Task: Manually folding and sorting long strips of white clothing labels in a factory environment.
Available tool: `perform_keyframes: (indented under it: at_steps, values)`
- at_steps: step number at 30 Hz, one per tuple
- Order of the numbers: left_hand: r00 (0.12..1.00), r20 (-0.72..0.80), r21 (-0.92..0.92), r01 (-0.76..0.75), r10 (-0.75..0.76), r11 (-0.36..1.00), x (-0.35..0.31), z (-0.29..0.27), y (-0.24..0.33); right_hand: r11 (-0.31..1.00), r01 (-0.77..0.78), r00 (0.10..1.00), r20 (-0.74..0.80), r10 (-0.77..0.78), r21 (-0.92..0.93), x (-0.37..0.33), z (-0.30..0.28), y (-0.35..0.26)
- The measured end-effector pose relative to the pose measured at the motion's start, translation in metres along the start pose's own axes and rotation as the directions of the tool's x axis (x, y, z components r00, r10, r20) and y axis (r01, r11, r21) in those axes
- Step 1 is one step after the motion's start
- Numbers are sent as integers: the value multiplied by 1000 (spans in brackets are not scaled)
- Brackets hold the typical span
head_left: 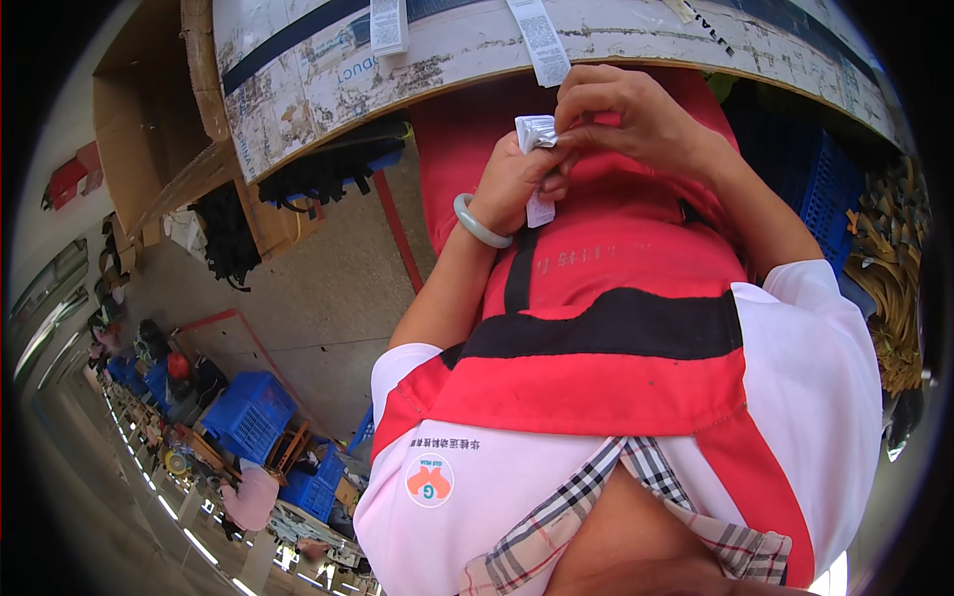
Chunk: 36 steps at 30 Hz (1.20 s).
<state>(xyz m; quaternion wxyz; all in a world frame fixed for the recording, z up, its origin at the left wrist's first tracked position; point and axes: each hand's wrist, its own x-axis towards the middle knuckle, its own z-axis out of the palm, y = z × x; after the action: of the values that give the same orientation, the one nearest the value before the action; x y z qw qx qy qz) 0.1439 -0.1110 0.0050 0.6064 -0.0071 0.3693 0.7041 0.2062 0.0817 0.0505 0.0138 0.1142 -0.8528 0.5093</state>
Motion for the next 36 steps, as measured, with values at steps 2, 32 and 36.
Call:
perform_keyframes:
  at_steps: [2, 32, 36]
  values:
    - [1000, 10, 25, 2, -2, 1000, 0, -1, -1, 1000, 2, 1000, 8, -2, -18, 0, 0, 0]
    - [999, -30, 4, 25, -25, 1000, 1, -2, -1, 959, 75, 996, -15, -82, -274, -4, 7, -4]
    - [999, -37, 26, 22, -21, 999, 1, -2, -3, 946, 79, 995, -30, -93, -315, -4, 7, -3]
